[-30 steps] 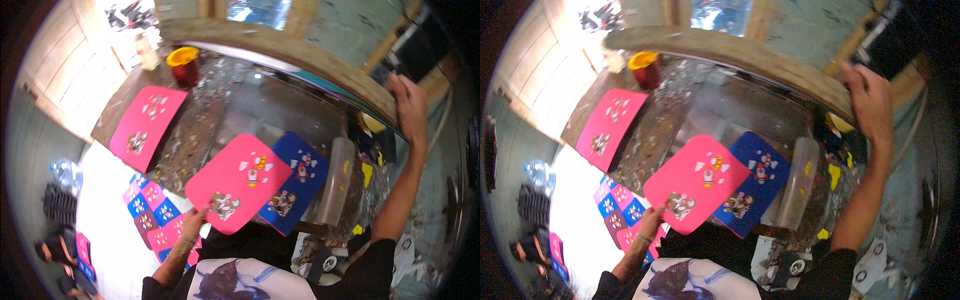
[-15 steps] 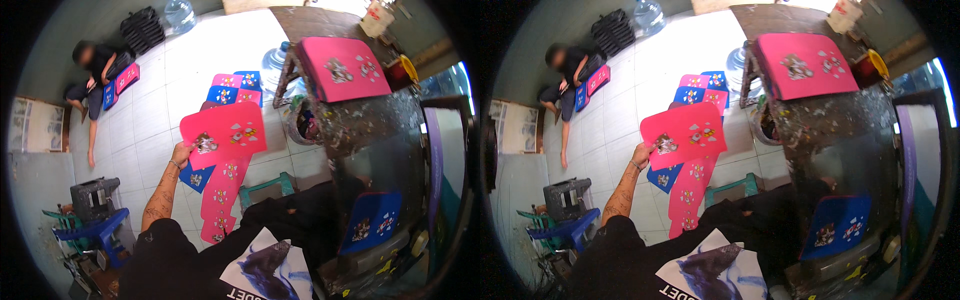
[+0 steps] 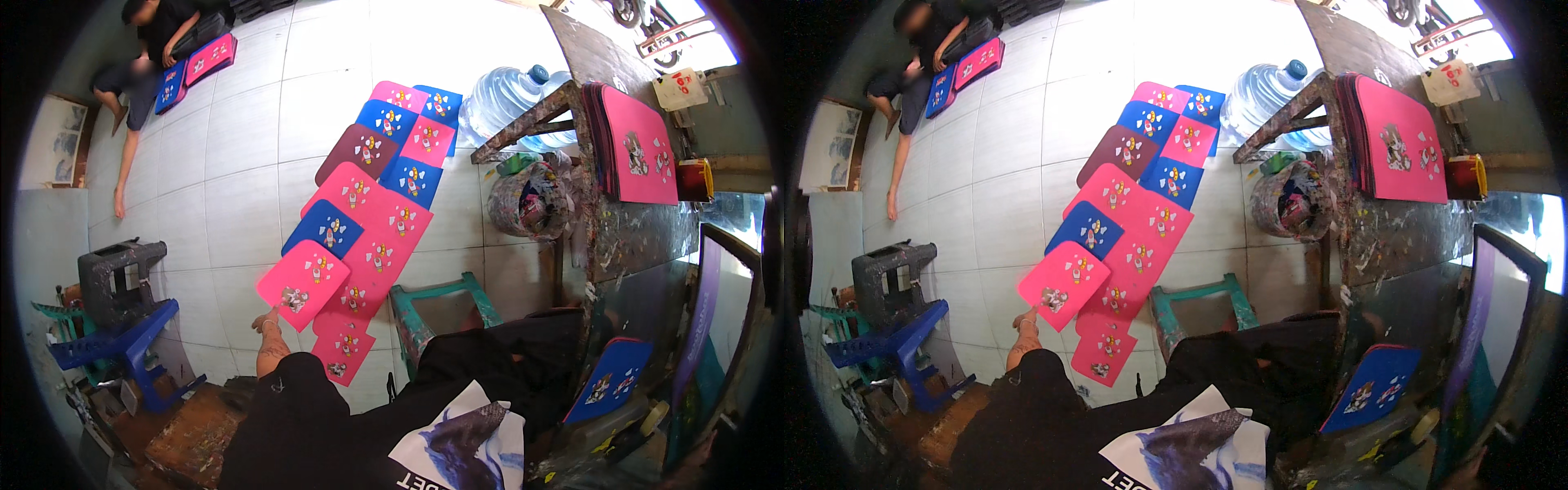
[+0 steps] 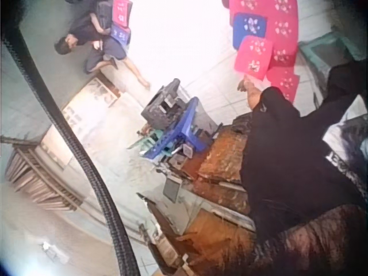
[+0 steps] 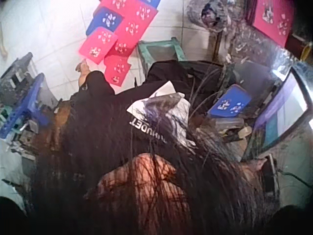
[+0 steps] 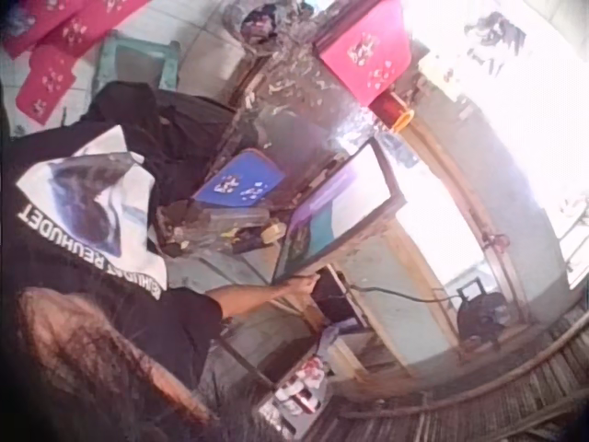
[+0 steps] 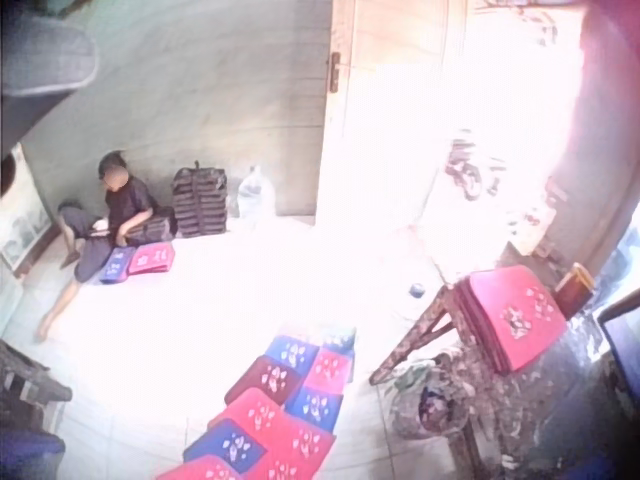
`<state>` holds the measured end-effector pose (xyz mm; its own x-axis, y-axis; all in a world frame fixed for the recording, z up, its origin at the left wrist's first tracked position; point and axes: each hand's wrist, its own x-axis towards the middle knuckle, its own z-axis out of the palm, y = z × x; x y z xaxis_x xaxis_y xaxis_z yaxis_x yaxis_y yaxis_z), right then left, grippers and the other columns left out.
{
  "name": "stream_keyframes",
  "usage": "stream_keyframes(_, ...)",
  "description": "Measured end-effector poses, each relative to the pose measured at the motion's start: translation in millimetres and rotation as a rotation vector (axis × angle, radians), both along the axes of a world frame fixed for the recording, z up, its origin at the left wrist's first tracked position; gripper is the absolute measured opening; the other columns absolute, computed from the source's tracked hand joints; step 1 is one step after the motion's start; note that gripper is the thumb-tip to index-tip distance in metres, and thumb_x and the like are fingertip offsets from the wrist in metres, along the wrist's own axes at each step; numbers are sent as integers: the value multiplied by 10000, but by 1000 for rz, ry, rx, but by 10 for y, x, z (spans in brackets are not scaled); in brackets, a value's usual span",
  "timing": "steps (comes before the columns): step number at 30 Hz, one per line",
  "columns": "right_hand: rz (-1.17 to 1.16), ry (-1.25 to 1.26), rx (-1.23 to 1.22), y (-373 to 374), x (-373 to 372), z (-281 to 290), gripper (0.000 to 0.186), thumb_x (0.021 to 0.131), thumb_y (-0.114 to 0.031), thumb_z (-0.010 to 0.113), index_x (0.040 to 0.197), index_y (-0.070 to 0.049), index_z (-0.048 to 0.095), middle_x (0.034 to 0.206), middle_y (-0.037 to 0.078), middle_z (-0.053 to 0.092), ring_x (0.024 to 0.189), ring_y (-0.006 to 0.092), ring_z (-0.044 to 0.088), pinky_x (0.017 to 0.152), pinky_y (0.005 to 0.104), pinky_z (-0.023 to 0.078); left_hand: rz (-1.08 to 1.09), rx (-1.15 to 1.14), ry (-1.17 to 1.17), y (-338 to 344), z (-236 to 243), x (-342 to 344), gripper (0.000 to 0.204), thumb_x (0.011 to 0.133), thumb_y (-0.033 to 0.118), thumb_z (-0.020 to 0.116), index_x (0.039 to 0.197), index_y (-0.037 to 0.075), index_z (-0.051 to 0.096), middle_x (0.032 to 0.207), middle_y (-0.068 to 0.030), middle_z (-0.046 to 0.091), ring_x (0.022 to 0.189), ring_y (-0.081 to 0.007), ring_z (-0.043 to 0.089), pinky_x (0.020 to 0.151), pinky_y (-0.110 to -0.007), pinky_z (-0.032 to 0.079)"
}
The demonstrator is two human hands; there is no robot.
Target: The person places a pink folder under a screen printing frame and uses a squeegee to apply yellow ink. They repeat this process with blue and maroon folders, printing a cartoon design onto each one and stacking them on the floor.
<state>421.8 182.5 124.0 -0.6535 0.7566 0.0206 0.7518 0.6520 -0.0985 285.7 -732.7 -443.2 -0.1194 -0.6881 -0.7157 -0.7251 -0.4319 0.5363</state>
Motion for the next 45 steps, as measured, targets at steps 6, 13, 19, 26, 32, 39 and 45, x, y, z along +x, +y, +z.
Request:
stream_keyframes(6, 103, 53, 166, 840, -281, 759, 510, 1046, -238, 369, 1437, 42, 538, 1435, 165, 594, 1325, 278, 562, 1146, 375, 396, -292, -475, -549, 464, 162, -233, 456, 911, 185, 697, 1298, -28, 584, 1236, -207, 655, 1122, -355, 645, 961, -420, 523)
stream_keyframes(13, 244, 497, 368, 1597, -1030, 1884, 462, 1009, -154, 405, 1380, 37, 602, 1374, 171, 644, 1280, 265, 604, 1114, 370, 431, -1247, -401, 1004, 3742, 2991, -2441, 331, 941, 121, 659, 1247, -3, 631, 1221, -202, 678, 1148, -363, 649, 983, -419, 503)
stream_keyframes(19, 153, 428, 480, 383, -1962, 2111, 654, 988, -590, 537, 942, 35, 722, 753, 237, 610, 687, 324, 585, 727, 419, 479, -2338, 366, 1922, 6499, 5272, -1853, 627, 927, 273, 718, 1454, 40, 469, 1491, -171, 512, 1387, -360, 480, 1192, -470, 345)
stream_keyframes(26, 205, 408, 486, 433, -2009, 2322, 564, 985, -495, 574, 897, 53, 672, 707, 218, 559, 626, 306, 490, 675, 394, 451, -2830, 236, 2232, 7791, 4825, -982, 667, 944, 443, 662, 1452, 43, 499, 1504, -147, 508, 1456, -327, 401, 1247, -510, 229)
stream_keyframes(32, 89, 405, 297, 328, -2159, 2610, 706, 959, -542, 578, 613, 73, 569, 497, 150, 465, 475, 221, 430, 527, 426, 376, -2764, -217, 1774, 7176, 4297, -2780, 779, 883, 480, 717, 1478, 39, 478, 1551, -138, 471, 1500, -333, 343, 1248, -556, 193)
stream_keyframes(39, 71, 488, 314, 382, -2144, 2593, 725, 945, -568, 584, 597, 67, 569, 499, 147, 481, 480, 214, 450, 536, 421, 392, -3114, -521, 1544, 7145, 4374, -3104, 1120, 732, 686, 752, 1558, 41, 358, 1633, -138, 352, 1539, -323, 266, 1265, -555, 96)
stream_keyframes(45, 101, 493, 324, 535, -2091, 2540, 737, 946, -574, 587, 572, 60, 544, 484, 120, 440, 473, 198, 421, 521, 412, 368, -3090, -419, 1567, 7146, 4318, -3128, 1111, 738, 697, 740, 1548, 33, 368, 1629, -138, 360, 1537, -311, 277, 1267, -547, 100)
